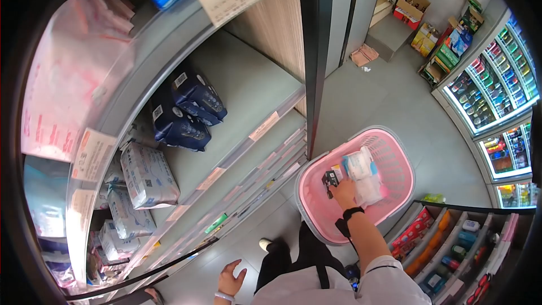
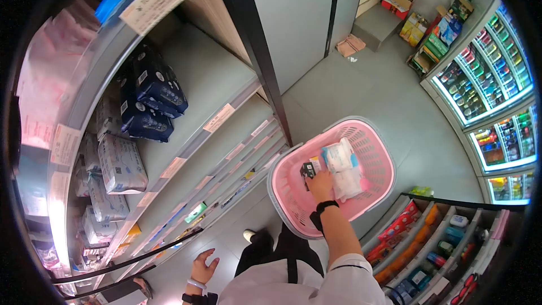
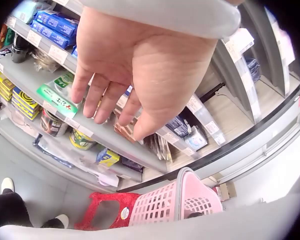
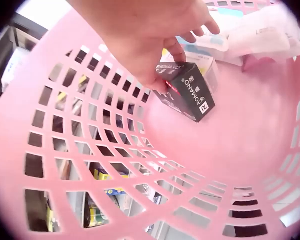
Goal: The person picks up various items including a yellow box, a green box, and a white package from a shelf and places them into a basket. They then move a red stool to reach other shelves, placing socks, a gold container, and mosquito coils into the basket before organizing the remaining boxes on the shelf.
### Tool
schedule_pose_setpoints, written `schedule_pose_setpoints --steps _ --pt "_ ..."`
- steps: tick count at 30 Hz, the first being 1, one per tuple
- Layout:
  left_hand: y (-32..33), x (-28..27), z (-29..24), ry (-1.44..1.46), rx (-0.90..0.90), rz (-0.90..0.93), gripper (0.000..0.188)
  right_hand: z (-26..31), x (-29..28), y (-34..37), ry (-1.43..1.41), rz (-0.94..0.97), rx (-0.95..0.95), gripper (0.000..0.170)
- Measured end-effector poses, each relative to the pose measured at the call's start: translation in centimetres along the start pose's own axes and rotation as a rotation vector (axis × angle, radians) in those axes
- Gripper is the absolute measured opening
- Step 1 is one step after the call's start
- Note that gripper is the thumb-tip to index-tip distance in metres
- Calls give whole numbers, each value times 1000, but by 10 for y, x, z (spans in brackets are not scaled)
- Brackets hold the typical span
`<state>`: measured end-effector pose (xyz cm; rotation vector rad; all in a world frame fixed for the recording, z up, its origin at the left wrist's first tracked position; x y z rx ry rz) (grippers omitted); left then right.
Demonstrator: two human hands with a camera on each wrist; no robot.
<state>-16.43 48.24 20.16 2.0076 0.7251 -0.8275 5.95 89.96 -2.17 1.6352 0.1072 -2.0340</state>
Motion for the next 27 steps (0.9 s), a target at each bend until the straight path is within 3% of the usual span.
schedule_pose_setpoints --steps 2,3,5,6,8,12,16,18,20,21,22,23,27 --pt "-5 4 -7 -8 59 19 34 -17 -3 13 -402 95 38 45" --pt "-9 5 -10 5 64 22 34 -19 -20 22 -389 88 37 45" --pt "-14 2 -23 42 154 21 35 -11 -49 43 -946 51 53 36" --pt "-16 3 -25 60 164 40 36 -8 -67 52 -939 47 46 36" --pt "-19 0 -29 93 177 57 36 11 -85 76 -1250 209 135 30" --pt "-22 -14 -43 214 172 111 37 68 -140 107 -1296 204 -56 28" --pt "-23 -29 -49 467 175 223 46 151 -161 143 -1319 341 -190 27" --pt "-25 -36 -42 526 153 219 50 191 -155 159 -1287 430 -281 34" --pt "-24 -35 -35 799 162 373 52 231 -144 179 -1262 536 -311 37" --pt "-23 -42 -27 817 158 352 52 251 -137 190 -1247 604 -312 40" --pt "-23 -42 -18 932 109 425 52 276 -140 197 -1177 582 -455 42" --pt "-21 -42 -10 1045 63 502 52 296 -138 205 -1165 591 -471 42" --pt "-11 -65 36 1146 -22 449 52 360 -118 240 -1161 705 -451 46"
Point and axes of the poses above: each hand's wrist, its own y-axis away from the middle knuckle, its own x-axis out of the palm, z = x × y, the point moved 9 cm from there along -y, towards the middle knuckle, and after that the axes turned 14 degrees about -x, right-handed, at the moved point
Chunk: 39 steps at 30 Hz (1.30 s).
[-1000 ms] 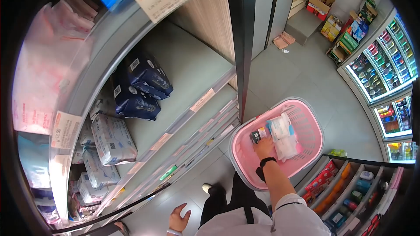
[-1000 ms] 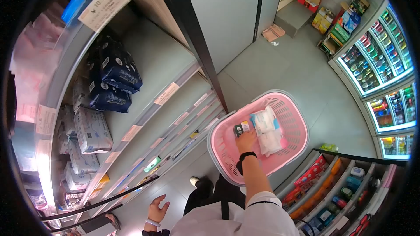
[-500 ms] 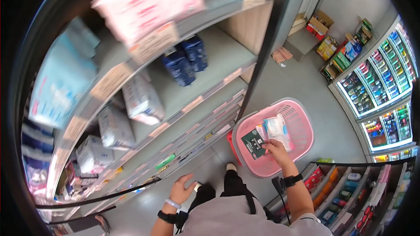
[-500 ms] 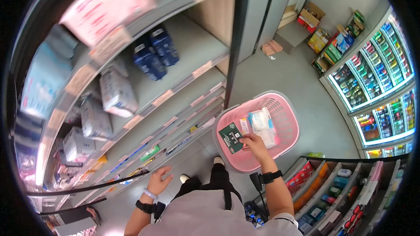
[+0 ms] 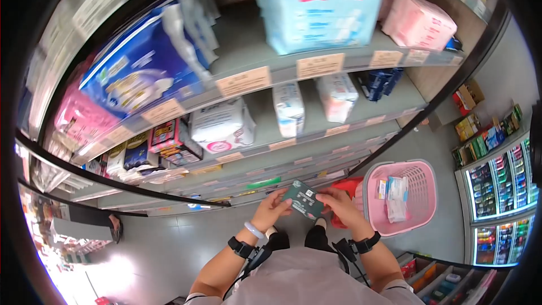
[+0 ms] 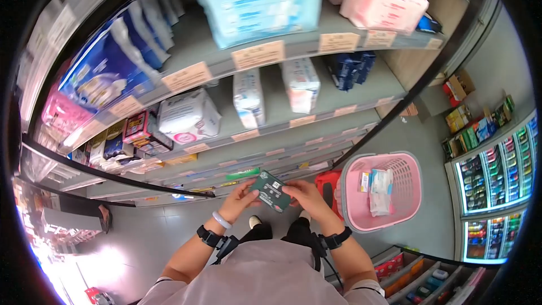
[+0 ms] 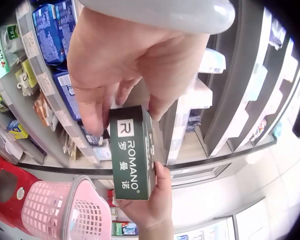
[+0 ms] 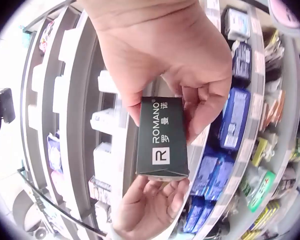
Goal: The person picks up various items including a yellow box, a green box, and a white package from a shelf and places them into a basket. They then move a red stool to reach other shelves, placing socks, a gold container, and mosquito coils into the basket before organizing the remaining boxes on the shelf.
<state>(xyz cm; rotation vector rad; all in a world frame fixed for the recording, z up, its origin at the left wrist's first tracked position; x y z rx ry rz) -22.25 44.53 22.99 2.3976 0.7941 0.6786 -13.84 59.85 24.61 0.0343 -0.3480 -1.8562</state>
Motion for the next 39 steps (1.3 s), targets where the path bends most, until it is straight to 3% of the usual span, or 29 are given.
schedule_pose_setpoints --steps 2,9,11,12,13,14,15,17,18,20,22,23,27,29,34,36,39 --pt "14 -28 -5 175 73 -65 52 14 30 -11 -26 29 -102 43" --pt "36 -101 -12 260 135 -205 47 30 93 -64 1 180 -164 49" --pt "46 -139 -34 4 346 -411 37 40 100 -85 -2 152 -220 45" --pt "51 -151 -42 1 354 -408 37 49 100 -97 -11 120 -270 40" --pt "63 -169 -56 -167 396 -562 31 55 100 -107 -10 118 -276 40" --pt "76 -182 -71 -334 434 -715 24 61 100 -118 143 146 -286 38" --pt "81 -188 -81 -336 438 -712 24 63 100 -126 295 173 -294 35" --pt "125 -176 -123 -733 850 -997 19 65 102 -140 312 172 -350 35" --pt "127 -184 -125 -734 853 -994 19 62 102 -149 328 174 -405 35" --pt "114 -186 -127 -1046 749 -1004 19 52 102 -162 327 183 -394 38" --pt "105 -195 -128 -1110 671 -1022 19 36 103 -164 413 165 -145 42" --pt "97 -201 -127 -1172 586 -1039 19 36 105 -166 412 161 -146 42" --pt "80 -210 -123 -1324 587 -1073 23 32 108 -165 459 146 -52 52" --pt "68 -219 -119 -1423 460 -1109 28 29 107 -168 466 155 -28 54" --pt "59 -234 -112 -1374 495 -1059 31 -12 92 -195 454 128 7 52" --pt "54 -239 -105 -1417 405 -1011 29 -12 93 -195 464 126 5 50" --pt "51 -244 -100 -1461 415 -1036 27 0 101 -189 571 130 -39 46"
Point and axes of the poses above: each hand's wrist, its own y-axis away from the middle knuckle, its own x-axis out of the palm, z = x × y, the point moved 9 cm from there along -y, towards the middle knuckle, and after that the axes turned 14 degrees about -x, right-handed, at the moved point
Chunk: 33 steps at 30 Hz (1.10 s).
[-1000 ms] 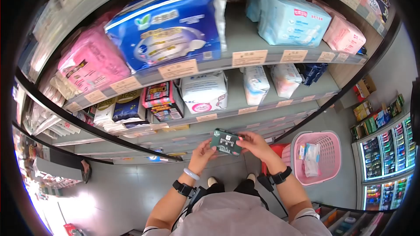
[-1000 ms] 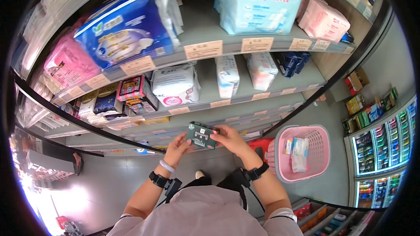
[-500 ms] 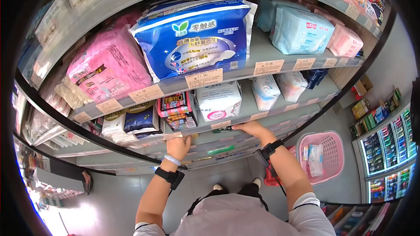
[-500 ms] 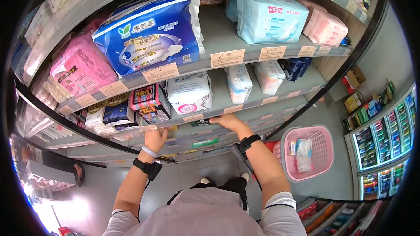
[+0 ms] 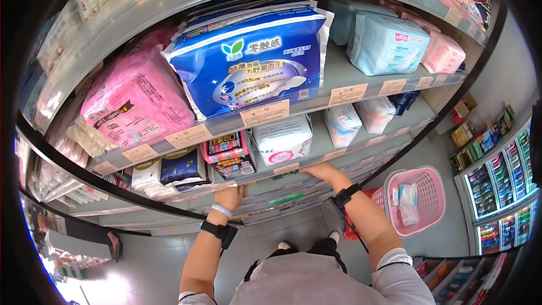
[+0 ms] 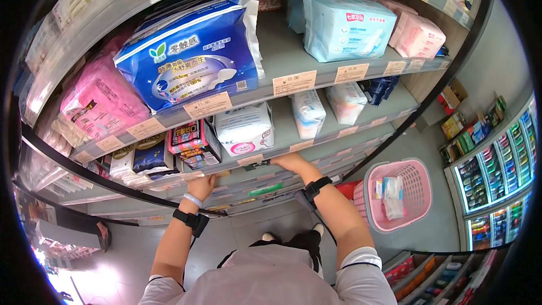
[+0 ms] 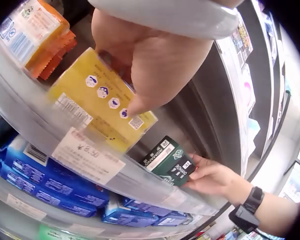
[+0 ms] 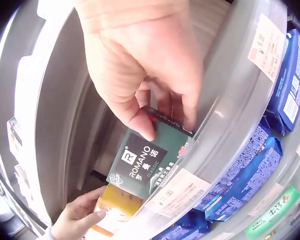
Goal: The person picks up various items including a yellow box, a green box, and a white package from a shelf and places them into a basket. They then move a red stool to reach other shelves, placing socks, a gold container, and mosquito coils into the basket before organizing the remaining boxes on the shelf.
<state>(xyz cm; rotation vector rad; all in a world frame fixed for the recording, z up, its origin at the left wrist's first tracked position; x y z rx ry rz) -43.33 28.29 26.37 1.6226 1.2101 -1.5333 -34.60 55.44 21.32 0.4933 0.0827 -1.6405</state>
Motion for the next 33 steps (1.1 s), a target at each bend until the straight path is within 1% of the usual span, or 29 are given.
schedule_pose_setpoints --steps 1,2,4,6,7,11,13,17,19,22,25,28,30,33 --pt "0 3 1 2 -3 -1 27 9 -2 2 99 -8 -34 45" --pt "0 4 1 -16 -12 -8 25 8 -2 3 103 -5 -35 45" --pt "0 7 3 -31 -29 -16 24 17 -1 2 45 -7 -158 44" --pt "2 6 1 3 16 -54 24 17 0 0 39 -2 -190 44" --pt "3 7 3 7 9 -55 24 18 1 -1 28 -2 -220 44" --pt "3 -3 -6 52 7 -71 25 21 -1 3 112 -48 -189 43" --pt "3 -7 -7 73 -9 -75 28 31 1 5 160 -31 -268 34" --pt "4 -7 -6 53 -5 -93 27 35 3 7 169 -47 -287 34" --pt "2 -3 -5 36 -4 -91 28 39 2 8 110 -66 -310 38" --pt "2 -5 -8 62 23 -94 30 31 3 3 140 -90 -341 35" --pt "3 -9 -9 54 16 -77 30 27 3 2 207 -84 -312 36" --pt "3 -4 -8 36 28 -115 28 26 4 2 223 -80 -298 37" --pt "3 -2 -8 57 56 -143 25 15 4 -4 219 -90 -292 37" --pt "3 2 -7 27 36 -114 23 9 4 -6 222 -95 -254 37"
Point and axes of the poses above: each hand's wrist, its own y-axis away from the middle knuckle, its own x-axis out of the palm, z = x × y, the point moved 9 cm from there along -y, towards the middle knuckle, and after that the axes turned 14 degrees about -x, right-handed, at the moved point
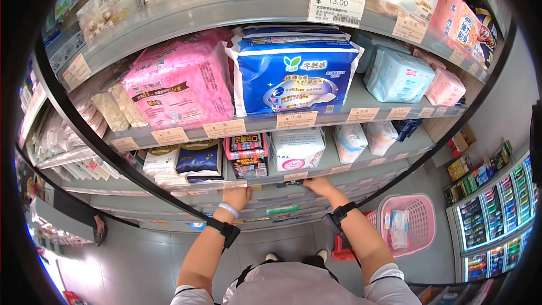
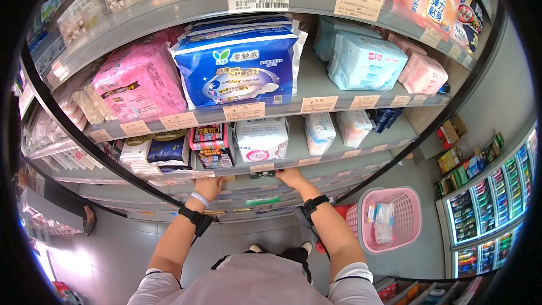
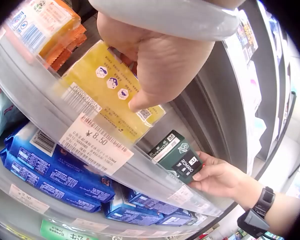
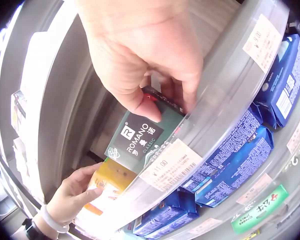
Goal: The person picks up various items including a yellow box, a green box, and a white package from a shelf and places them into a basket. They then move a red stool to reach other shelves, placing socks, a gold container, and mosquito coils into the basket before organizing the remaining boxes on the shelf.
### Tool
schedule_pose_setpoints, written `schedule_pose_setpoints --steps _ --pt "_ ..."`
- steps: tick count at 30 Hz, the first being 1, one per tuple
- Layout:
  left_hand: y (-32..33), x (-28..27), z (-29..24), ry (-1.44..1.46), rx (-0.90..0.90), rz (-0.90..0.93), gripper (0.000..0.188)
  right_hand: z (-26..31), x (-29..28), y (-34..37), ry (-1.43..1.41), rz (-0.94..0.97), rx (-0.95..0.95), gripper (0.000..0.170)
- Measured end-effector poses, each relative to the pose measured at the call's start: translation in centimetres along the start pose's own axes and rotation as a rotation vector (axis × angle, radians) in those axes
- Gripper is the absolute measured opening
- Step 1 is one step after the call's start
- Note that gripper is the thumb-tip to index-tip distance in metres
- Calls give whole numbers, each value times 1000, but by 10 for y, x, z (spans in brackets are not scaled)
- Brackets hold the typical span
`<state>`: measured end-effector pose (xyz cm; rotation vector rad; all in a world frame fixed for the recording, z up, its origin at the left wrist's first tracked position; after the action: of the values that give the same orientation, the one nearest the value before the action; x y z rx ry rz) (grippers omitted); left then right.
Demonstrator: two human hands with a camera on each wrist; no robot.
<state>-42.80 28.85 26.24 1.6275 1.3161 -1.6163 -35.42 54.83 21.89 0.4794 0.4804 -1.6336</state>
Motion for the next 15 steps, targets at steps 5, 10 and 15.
schedule_pose_setpoints --steps 5,10,15 --pt "-1 -3 -1 14 -30 45 25 -4 -1 1 33 15 38 36" --pt "-1 2 2 12 -74 115 26 9 -2 3 -22 24 11 36" --pt "0 -4 0 24 -8 -38 21 14 -4 3 -4 39 16 37"
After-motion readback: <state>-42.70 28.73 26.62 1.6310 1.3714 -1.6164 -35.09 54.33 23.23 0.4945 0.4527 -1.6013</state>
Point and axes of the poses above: each hand's wrist, its own y-axis away from the middle knuckle, its own x-axis out of the palm, z = x × y, the point moved 9 cm from there along -y, towards the middle knuckle, and after that the axes turned 14 degrees about -x, right-handed, at the moved point
